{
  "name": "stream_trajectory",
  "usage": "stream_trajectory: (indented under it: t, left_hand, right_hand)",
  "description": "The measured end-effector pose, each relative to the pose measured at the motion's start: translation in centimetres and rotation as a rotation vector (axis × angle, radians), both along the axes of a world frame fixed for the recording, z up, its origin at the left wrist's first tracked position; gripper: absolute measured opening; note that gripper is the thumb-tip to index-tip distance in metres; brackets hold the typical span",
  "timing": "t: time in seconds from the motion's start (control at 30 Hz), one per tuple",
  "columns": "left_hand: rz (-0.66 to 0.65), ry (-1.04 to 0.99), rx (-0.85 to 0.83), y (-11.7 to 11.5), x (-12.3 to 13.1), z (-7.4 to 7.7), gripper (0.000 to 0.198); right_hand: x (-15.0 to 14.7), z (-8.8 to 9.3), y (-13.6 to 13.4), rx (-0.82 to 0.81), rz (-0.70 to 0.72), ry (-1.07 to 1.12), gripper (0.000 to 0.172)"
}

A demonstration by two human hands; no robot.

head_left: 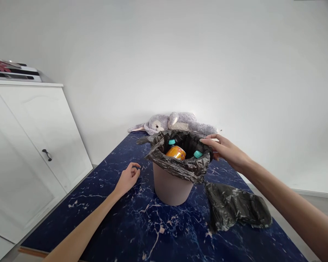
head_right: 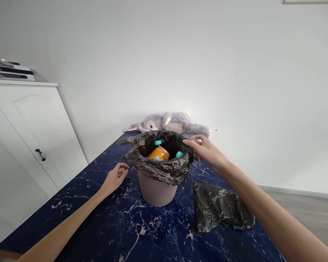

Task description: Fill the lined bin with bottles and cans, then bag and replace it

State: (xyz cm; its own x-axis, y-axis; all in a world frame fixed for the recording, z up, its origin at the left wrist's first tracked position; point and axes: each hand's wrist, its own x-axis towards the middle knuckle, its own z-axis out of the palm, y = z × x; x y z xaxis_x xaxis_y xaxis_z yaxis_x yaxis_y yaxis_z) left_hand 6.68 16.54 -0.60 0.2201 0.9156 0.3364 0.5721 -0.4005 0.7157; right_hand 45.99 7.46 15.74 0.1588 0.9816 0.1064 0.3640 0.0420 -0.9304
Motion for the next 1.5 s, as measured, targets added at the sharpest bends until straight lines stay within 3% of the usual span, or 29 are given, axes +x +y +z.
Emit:
stream_trajectory:
  t: [0.33,0.53,0.97,1.23,1.5]
  left_hand:
    - [0.007,0.03,0.004,0.1,-0.1,0.0,0.032]
    - [0.006,0.045,0.02,0.0,-0.1,0.1,0.031]
    - [-0.019,0.07,0.042,-0.4,-0.3,0.1,0.026]
    - [-0.019,0.081,0.05,-0.4,-0.3,0.0,0.026]
    - [-0.019,0.083,0.059,-0.5,-0.2,0.1,0.024]
  right_hand:
    - [-1.4,1.0,0.8,0.02,0.038,-0.004,0.049]
    - [-0.9,0.4,1.4,0.084,0.013,0.001,0.044]
    - [7.3,-0.6,4.2,0.096,-0.256,0.025,0.038]
    - [12.0,-1.1,3.6,0.074,-0.421,0.04,0.029]
    - [16.0,-1.7,2.3,0.101,-0.451,-0.001,0.022]
